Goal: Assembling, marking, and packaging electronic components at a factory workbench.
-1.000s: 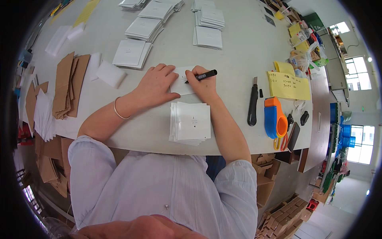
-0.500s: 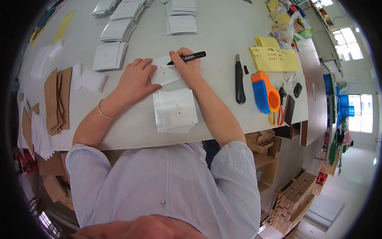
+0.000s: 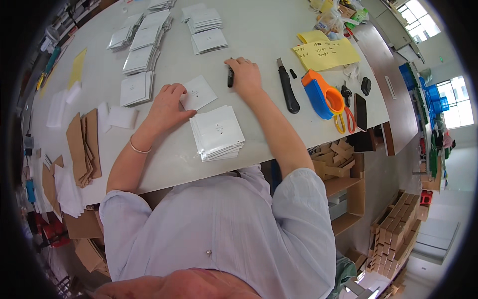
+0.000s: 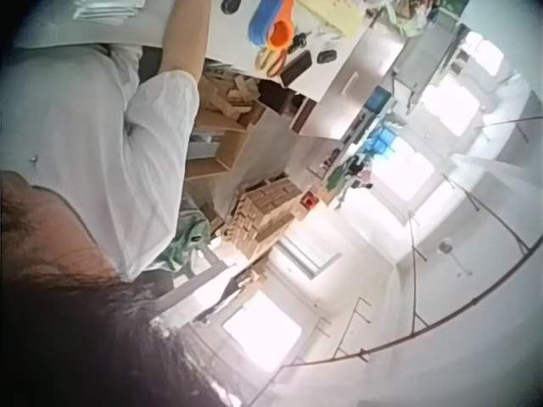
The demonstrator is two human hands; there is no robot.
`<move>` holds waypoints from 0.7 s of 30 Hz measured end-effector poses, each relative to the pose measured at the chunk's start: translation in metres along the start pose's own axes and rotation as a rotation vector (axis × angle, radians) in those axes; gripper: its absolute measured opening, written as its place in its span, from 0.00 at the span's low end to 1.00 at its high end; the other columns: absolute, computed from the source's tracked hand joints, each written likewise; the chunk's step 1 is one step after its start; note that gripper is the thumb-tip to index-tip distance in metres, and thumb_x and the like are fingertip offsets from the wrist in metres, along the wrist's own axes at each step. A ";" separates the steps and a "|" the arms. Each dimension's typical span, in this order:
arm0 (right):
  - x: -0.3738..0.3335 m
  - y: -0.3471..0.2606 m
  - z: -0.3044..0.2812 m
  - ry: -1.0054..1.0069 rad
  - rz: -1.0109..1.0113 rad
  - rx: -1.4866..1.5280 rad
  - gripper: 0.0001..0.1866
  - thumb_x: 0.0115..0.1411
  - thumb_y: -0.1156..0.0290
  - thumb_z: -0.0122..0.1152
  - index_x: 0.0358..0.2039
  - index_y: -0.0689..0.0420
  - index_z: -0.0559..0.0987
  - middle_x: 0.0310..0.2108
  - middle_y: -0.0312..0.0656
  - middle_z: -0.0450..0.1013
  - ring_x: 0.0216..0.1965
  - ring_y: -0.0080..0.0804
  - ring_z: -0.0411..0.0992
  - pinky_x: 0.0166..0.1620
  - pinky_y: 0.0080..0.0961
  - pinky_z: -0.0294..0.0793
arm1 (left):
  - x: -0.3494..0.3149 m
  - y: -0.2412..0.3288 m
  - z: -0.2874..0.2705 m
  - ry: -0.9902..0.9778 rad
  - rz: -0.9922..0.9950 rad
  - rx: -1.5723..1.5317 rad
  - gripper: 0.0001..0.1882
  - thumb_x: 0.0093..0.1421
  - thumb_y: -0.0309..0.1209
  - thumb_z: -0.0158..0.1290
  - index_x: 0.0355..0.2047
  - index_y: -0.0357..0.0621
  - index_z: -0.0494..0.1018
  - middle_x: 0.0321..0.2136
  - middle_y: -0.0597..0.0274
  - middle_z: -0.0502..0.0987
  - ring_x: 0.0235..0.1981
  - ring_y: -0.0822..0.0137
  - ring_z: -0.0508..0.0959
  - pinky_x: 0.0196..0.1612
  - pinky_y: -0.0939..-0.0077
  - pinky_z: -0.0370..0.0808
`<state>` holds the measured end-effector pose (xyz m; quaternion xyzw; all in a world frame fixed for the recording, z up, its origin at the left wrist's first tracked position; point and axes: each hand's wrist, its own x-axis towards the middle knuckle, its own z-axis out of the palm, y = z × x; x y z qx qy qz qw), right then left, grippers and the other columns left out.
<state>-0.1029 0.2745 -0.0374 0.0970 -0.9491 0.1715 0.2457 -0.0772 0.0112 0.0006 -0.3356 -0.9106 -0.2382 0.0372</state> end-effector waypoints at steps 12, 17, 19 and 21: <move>-0.084 -0.004 -0.090 -0.017 -0.062 0.583 0.16 0.49 0.80 0.59 0.40 0.55 0.78 0.38 0.44 0.73 0.34 0.42 0.72 0.38 0.33 0.73 | -0.001 -0.008 -0.035 -0.116 -0.267 -0.488 0.30 0.40 0.40 0.64 0.38 0.36 0.65 0.36 0.51 0.73 0.39 0.54 0.71 0.40 0.64 0.71; -0.114 -0.032 -0.124 -0.122 -0.339 0.599 0.15 0.44 0.79 0.66 0.35 0.53 0.78 0.34 0.39 0.72 0.32 0.37 0.72 0.35 0.30 0.72 | -0.022 0.060 -0.040 -0.126 0.147 -0.296 0.30 0.39 0.41 0.65 0.38 0.38 0.66 0.34 0.51 0.72 0.38 0.53 0.71 0.43 0.64 0.70; -0.116 -0.035 -0.125 -0.159 -0.400 0.565 0.15 0.44 0.78 0.67 0.34 0.52 0.78 0.32 0.38 0.72 0.32 0.36 0.72 0.34 0.29 0.72 | -0.025 0.072 -0.038 -0.175 0.146 -0.211 0.29 0.40 0.42 0.64 0.38 0.38 0.66 0.36 0.50 0.71 0.41 0.51 0.70 0.46 0.64 0.69; -0.117 -0.035 -0.123 -0.178 -0.460 0.479 0.13 0.44 0.75 0.68 0.33 0.51 0.78 0.32 0.36 0.72 0.32 0.34 0.72 0.34 0.28 0.72 | -0.027 0.071 -0.026 -0.198 0.170 -0.074 0.30 0.41 0.43 0.62 0.40 0.38 0.67 0.40 0.49 0.70 0.44 0.50 0.69 0.48 0.63 0.69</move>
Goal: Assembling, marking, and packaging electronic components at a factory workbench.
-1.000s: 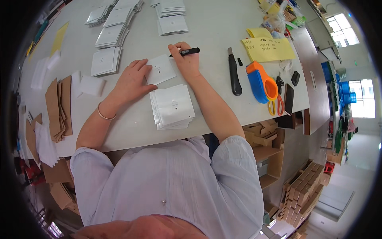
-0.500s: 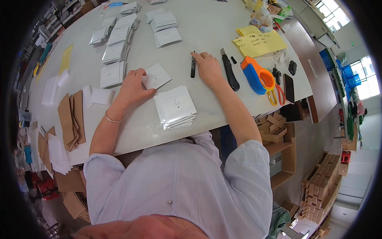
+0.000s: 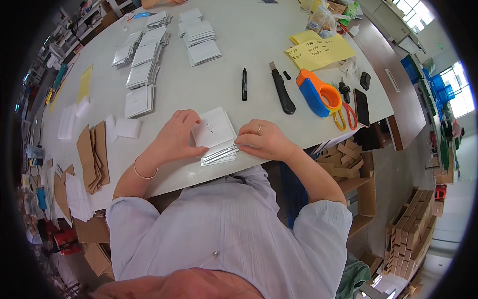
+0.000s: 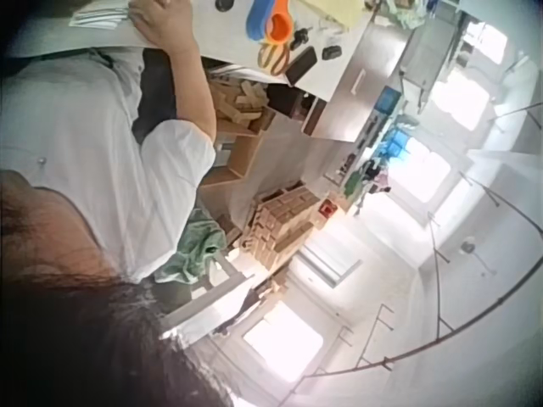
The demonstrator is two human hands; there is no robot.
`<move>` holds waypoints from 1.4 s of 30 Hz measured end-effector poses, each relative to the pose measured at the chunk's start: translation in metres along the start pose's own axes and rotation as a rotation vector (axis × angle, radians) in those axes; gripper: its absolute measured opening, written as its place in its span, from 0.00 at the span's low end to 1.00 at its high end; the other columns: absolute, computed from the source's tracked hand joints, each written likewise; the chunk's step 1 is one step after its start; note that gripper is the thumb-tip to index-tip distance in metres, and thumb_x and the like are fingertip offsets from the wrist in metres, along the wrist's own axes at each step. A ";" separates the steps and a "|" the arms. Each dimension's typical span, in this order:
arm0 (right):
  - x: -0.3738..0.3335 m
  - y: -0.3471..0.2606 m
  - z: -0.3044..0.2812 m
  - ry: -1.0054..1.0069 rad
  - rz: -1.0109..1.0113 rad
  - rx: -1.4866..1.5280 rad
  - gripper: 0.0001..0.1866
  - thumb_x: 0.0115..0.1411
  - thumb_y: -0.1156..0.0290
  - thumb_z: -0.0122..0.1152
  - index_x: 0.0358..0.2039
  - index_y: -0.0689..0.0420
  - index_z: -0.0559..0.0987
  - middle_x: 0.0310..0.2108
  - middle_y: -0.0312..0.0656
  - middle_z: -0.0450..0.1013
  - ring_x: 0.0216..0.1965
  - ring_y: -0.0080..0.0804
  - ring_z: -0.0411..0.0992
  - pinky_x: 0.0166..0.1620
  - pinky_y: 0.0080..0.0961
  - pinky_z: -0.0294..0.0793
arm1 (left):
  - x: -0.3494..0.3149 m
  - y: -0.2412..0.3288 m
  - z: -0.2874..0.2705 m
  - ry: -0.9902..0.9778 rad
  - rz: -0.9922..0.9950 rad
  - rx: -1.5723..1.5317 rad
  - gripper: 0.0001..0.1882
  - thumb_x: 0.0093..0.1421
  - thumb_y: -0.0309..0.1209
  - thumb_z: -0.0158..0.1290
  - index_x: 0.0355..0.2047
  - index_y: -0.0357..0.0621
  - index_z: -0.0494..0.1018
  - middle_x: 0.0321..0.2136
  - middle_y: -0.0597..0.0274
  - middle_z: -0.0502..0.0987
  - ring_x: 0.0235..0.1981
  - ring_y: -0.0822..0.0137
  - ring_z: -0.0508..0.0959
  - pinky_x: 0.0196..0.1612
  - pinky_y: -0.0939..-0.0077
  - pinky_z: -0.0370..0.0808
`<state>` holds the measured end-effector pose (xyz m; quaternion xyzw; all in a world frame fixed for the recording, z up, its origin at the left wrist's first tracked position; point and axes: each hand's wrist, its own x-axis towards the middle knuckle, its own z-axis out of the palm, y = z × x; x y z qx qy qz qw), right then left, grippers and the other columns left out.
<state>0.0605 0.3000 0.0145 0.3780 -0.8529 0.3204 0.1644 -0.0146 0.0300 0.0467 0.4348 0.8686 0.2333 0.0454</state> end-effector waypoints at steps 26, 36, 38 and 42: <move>0.010 -0.012 0.008 -0.149 0.015 -0.160 0.05 0.48 0.72 0.58 0.28 0.52 0.74 0.30 0.34 0.70 0.34 0.35 0.71 0.36 0.32 0.71 | -0.005 0.002 0.001 -0.101 -0.027 0.076 0.35 0.44 0.48 0.62 0.49 0.44 0.69 0.49 0.46 0.66 0.51 0.50 0.67 0.50 0.58 0.68; 0.010 -0.009 0.009 -0.153 0.013 -0.153 0.07 0.49 0.74 0.62 0.29 0.55 0.74 0.31 0.39 0.69 0.34 0.39 0.70 0.38 0.34 0.71 | -0.008 -0.003 0.008 -0.003 0.017 0.078 0.30 0.45 0.48 0.60 0.45 0.43 0.69 0.45 0.49 0.67 0.47 0.52 0.68 0.45 0.57 0.68; 0.007 -0.013 0.008 -0.170 0.017 -0.160 0.07 0.49 0.74 0.62 0.30 0.55 0.74 0.31 0.39 0.69 0.34 0.38 0.70 0.38 0.34 0.71 | -0.010 0.002 0.009 0.000 0.015 0.104 0.30 0.45 0.48 0.60 0.44 0.43 0.70 0.44 0.49 0.67 0.46 0.52 0.68 0.44 0.57 0.68; 0.000 -0.016 0.011 -0.164 0.053 -0.167 0.07 0.49 0.75 0.62 0.29 0.55 0.73 0.31 0.40 0.69 0.34 0.40 0.70 0.38 0.35 0.70 | -0.010 0.002 0.013 -0.007 0.024 0.056 0.30 0.44 0.48 0.60 0.43 0.43 0.70 0.43 0.49 0.67 0.45 0.51 0.69 0.43 0.56 0.69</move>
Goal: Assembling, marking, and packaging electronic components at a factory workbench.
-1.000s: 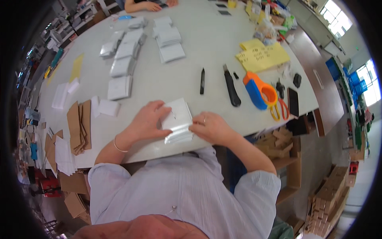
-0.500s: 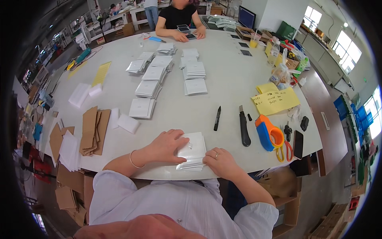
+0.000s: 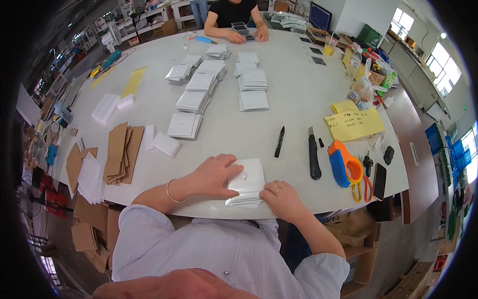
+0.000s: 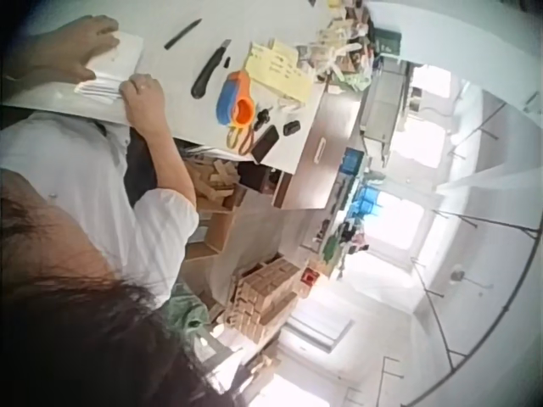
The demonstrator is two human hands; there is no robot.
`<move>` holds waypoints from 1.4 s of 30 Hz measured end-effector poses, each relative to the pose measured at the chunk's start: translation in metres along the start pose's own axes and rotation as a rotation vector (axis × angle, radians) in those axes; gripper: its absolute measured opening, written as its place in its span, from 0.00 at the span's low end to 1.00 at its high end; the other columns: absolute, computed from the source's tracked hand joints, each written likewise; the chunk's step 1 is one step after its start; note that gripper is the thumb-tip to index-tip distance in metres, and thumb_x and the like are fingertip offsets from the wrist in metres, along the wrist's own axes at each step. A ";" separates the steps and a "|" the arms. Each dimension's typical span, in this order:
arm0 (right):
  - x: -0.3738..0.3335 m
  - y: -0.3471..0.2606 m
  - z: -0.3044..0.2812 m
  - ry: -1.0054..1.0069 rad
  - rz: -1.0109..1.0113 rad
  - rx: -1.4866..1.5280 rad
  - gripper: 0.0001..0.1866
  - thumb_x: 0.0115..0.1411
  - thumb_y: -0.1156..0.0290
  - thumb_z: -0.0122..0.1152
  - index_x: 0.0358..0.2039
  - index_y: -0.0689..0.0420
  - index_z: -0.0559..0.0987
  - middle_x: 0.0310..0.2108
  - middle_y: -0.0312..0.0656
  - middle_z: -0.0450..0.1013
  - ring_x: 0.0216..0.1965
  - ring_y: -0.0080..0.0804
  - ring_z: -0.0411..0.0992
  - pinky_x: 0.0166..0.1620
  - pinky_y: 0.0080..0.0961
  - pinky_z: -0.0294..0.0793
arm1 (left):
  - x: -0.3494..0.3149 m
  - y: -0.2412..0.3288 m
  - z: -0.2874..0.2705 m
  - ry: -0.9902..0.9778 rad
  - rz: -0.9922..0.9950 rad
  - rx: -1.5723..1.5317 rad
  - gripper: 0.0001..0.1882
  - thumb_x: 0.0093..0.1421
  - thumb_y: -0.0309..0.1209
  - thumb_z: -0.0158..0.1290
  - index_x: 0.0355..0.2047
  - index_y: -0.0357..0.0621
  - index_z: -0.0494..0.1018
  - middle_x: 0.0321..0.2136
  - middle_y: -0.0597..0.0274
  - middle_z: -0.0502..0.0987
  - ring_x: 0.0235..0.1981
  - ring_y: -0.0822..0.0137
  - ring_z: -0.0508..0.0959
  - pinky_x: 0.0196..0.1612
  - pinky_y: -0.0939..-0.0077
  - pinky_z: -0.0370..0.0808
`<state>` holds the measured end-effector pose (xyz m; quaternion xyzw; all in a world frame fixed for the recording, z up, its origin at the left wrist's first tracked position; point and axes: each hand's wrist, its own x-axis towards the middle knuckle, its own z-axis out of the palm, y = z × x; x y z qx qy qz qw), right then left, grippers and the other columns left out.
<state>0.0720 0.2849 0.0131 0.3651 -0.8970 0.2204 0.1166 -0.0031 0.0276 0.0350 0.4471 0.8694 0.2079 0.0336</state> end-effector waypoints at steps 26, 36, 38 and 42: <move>-0.016 0.038 0.014 0.412 0.836 0.692 0.11 0.56 0.77 0.58 0.20 0.55 0.67 0.20 0.32 0.65 0.20 0.16 0.64 0.23 0.15 0.64 | -0.005 -0.008 0.010 0.001 0.060 -0.023 0.34 0.45 0.47 0.59 0.49 0.41 0.67 0.50 0.42 0.66 0.49 0.45 0.69 0.47 0.56 0.69; 0.062 0.047 0.010 0.162 0.514 0.648 0.10 0.58 0.74 0.55 0.38 0.65 0.77 0.31 0.43 0.75 0.33 0.27 0.73 0.42 0.23 0.72 | -0.030 0.040 0.030 0.133 0.200 0.099 0.44 0.43 0.48 0.62 0.55 0.32 0.61 0.60 0.37 0.55 0.61 0.44 0.57 0.59 0.52 0.58; 0.082 0.044 0.023 0.082 0.344 0.635 0.15 0.59 0.69 0.54 0.42 0.65 0.77 0.36 0.47 0.76 0.39 0.32 0.73 0.46 0.27 0.71 | -0.032 0.046 0.042 0.112 0.200 0.116 0.54 0.40 0.52 0.64 0.60 0.35 0.54 0.62 0.38 0.52 0.64 0.46 0.53 0.62 0.53 0.55; 0.096 0.045 0.025 -0.237 0.403 0.663 0.19 0.59 0.66 0.55 0.47 0.64 0.75 0.42 0.50 0.75 0.46 0.36 0.72 0.50 0.28 0.68 | -0.035 0.054 0.041 0.024 0.153 0.129 0.55 0.44 0.51 0.62 0.63 0.35 0.48 0.63 0.38 0.47 0.65 0.46 0.49 0.63 0.51 0.51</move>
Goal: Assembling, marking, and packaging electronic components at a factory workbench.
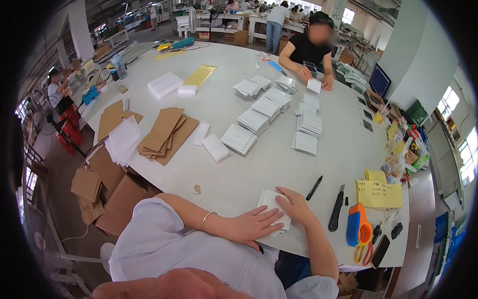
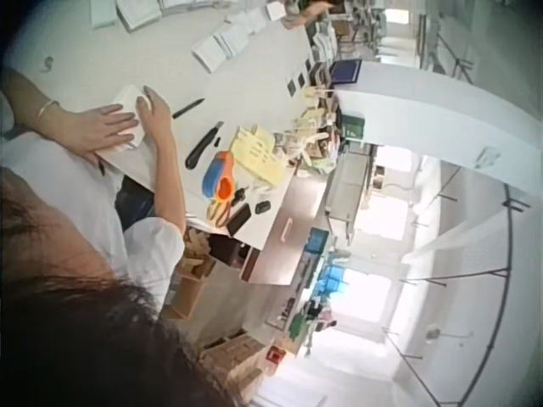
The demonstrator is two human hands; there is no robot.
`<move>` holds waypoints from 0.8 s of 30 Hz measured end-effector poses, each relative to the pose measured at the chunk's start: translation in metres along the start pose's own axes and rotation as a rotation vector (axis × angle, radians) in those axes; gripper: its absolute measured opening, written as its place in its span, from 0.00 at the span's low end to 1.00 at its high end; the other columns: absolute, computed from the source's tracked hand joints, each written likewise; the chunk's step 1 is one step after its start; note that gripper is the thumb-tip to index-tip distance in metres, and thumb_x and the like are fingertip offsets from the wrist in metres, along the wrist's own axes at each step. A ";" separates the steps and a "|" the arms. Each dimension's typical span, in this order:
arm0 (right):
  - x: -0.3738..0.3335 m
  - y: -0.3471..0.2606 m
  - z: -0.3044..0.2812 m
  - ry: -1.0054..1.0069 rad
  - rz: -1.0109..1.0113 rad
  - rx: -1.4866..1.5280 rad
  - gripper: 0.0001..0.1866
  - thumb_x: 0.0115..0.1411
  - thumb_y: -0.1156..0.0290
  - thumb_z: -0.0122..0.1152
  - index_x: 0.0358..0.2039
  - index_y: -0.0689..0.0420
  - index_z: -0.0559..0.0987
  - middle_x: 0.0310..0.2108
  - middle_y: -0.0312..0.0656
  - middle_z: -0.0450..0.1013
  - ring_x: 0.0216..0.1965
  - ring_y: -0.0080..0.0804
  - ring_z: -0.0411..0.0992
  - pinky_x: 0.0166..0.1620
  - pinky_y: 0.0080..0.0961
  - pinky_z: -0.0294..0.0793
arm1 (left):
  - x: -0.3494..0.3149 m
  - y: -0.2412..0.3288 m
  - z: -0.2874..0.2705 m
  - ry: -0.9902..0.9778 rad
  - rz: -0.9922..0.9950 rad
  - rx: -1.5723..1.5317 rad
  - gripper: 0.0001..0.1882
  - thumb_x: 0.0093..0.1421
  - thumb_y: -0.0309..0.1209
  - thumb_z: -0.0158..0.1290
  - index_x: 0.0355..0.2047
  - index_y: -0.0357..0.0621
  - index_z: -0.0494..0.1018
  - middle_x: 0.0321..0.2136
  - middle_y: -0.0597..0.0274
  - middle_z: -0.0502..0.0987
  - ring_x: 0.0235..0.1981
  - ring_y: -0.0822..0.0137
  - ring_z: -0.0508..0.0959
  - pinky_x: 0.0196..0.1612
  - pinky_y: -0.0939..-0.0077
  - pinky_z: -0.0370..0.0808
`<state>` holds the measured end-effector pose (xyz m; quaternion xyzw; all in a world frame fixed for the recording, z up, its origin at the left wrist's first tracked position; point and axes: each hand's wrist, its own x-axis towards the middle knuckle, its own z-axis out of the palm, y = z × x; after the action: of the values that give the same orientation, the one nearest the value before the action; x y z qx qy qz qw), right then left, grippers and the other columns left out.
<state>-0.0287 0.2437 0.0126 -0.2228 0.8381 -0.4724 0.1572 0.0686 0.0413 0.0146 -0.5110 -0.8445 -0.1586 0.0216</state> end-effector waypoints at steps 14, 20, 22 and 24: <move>-0.030 -0.004 0.018 -0.148 0.103 0.098 0.21 0.58 0.66 0.54 0.50 0.63 0.73 0.40 0.47 0.76 0.41 0.30 0.73 0.46 0.26 0.70 | -0.033 0.002 0.029 0.246 -0.060 0.188 0.43 0.45 0.38 0.59 0.63 0.61 0.55 0.62 0.51 0.55 0.61 0.53 0.59 0.54 0.45 0.62; -0.041 -0.010 0.027 -0.084 0.005 0.017 0.21 0.59 0.66 0.53 0.51 0.63 0.71 0.44 0.51 0.74 0.47 0.41 0.72 0.49 0.30 0.69 | -0.032 -0.002 0.009 0.178 -0.044 0.068 0.42 0.45 0.38 0.61 0.61 0.57 0.57 0.60 0.48 0.58 0.60 0.50 0.59 0.55 0.45 0.60; -0.042 0.000 0.025 0.065 -0.272 -0.375 0.20 0.60 0.68 0.52 0.51 0.62 0.72 0.47 0.52 0.72 0.49 0.44 0.70 0.51 0.30 0.67 | -0.026 -0.006 -0.001 0.187 0.026 0.054 0.40 0.44 0.38 0.61 0.59 0.51 0.60 0.57 0.46 0.60 0.58 0.47 0.63 0.55 0.49 0.62; -0.041 0.016 0.026 0.090 -0.241 -0.249 0.19 0.60 0.68 0.52 0.51 0.62 0.72 0.47 0.51 0.71 0.50 0.43 0.69 0.52 0.30 0.67 | -0.020 -0.013 -0.005 0.207 0.042 0.051 0.40 0.42 0.39 0.62 0.58 0.48 0.61 0.55 0.46 0.62 0.55 0.48 0.65 0.53 0.51 0.63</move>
<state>0.0149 0.2538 -0.0120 -0.3180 0.8635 -0.3900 0.0330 0.0667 0.0170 0.0117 -0.5086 -0.8307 -0.1886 0.1252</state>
